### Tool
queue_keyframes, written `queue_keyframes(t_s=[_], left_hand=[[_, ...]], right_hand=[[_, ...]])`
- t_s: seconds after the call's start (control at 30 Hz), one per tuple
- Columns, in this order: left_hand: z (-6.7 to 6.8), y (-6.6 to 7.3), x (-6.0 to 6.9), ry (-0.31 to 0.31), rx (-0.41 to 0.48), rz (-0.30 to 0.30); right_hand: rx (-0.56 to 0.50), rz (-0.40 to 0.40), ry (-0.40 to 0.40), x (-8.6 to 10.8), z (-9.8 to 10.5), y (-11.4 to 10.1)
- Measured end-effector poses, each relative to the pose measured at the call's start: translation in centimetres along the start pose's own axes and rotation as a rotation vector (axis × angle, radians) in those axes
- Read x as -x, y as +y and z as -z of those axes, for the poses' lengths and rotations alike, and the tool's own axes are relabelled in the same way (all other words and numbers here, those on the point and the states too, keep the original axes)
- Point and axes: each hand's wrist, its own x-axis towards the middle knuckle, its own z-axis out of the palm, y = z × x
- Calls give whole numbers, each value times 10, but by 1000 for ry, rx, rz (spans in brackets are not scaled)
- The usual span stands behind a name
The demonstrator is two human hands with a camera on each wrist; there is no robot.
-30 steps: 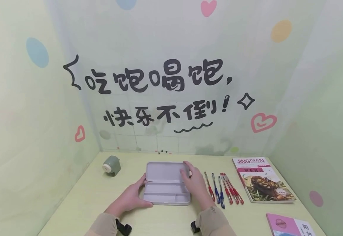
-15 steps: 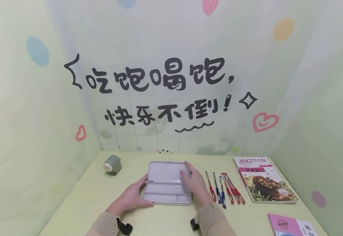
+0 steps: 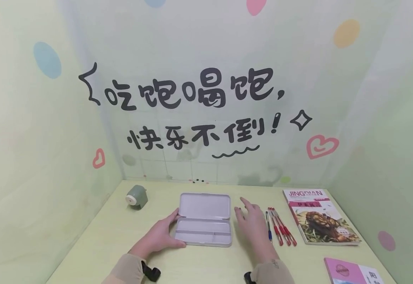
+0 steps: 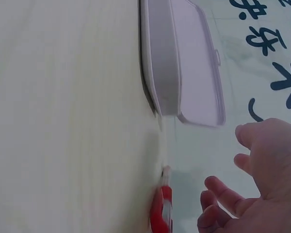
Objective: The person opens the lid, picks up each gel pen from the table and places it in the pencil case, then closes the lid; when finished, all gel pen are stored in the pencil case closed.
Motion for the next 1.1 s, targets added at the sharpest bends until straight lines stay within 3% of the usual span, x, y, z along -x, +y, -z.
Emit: queue_keyframes(t_s=[0.23,0.53,0.8,1.1], left_hand=[[0,1,-2,-4,4,-11],[2,3,0,-6,3,-8],[1,3,1,-5,5,0],[1,1,-1,-5,7,-16]], right_hand=[[171,-100,11,15,36,35],[266,-220,-15,25,68,66],[344,-282,-78,33,80,85],[404,-274,-125,36,85,85]])
